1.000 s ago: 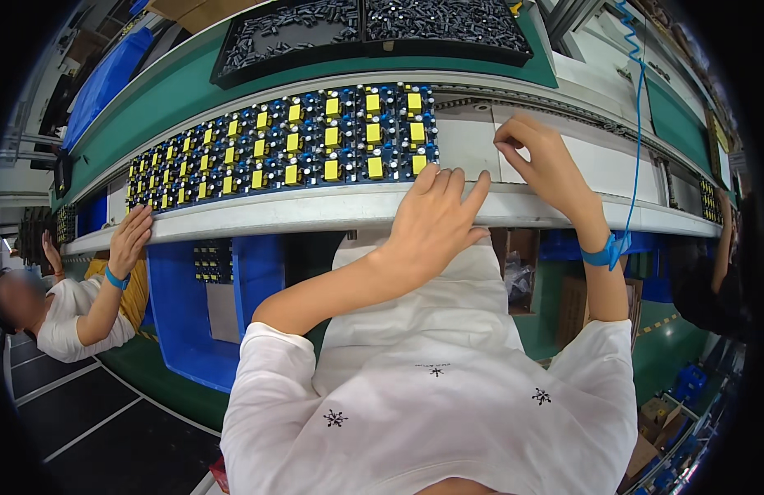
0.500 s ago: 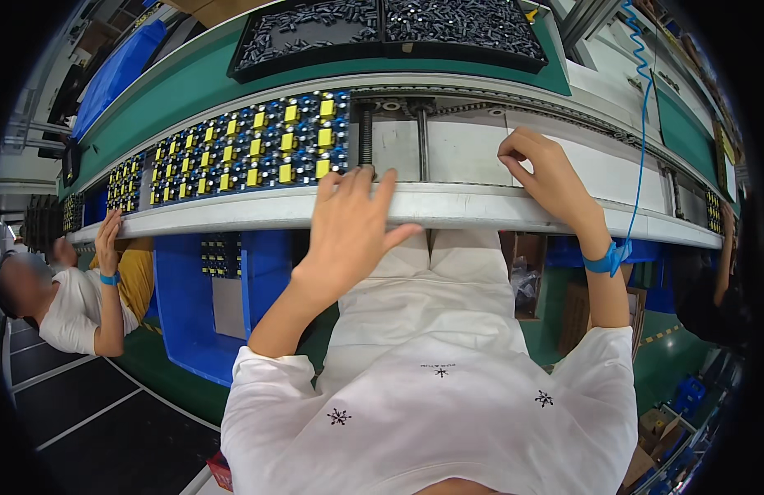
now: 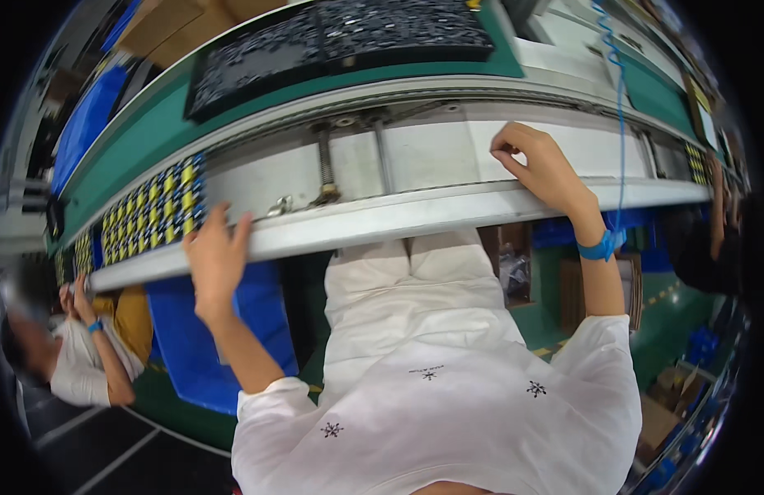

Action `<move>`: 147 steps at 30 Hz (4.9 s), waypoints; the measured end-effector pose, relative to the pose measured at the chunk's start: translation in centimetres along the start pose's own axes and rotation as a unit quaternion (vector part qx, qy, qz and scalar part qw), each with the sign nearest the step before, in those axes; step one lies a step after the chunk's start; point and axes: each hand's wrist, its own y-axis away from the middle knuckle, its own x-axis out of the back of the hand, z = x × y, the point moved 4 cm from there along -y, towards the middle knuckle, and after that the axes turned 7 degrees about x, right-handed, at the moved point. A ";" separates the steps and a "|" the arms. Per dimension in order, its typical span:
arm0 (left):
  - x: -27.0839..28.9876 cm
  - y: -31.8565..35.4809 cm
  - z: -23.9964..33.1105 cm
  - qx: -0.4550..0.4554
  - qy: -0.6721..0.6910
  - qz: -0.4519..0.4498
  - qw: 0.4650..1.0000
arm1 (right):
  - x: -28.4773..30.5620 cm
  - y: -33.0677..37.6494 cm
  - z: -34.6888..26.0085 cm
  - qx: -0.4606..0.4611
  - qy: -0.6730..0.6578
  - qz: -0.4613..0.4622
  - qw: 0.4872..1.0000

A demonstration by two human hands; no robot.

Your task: Assembling and inspecting electronic components on an LED panel array.

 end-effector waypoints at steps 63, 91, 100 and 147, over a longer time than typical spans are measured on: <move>-6.1 -0.3 4.8 0.016 0.149 0.169 0.974 | 28.5 35.2 43.5 -0.477 0.469 0.205 0.715; -5.0 0.2 4.6 -0.001 0.225 0.168 0.960 | 6.6 15.3 11.7 -0.328 0.365 0.216 0.844; -2.5 -3.4 5.1 -0.115 0.384 0.100 0.911 | -0.9 10.0 2.3 -0.226 0.263 0.209 0.915; -0.2 -9.3 7.4 -0.076 0.392 -0.049 0.915 | -11.6 -32.1 1.9 0.337 0.284 0.115 0.890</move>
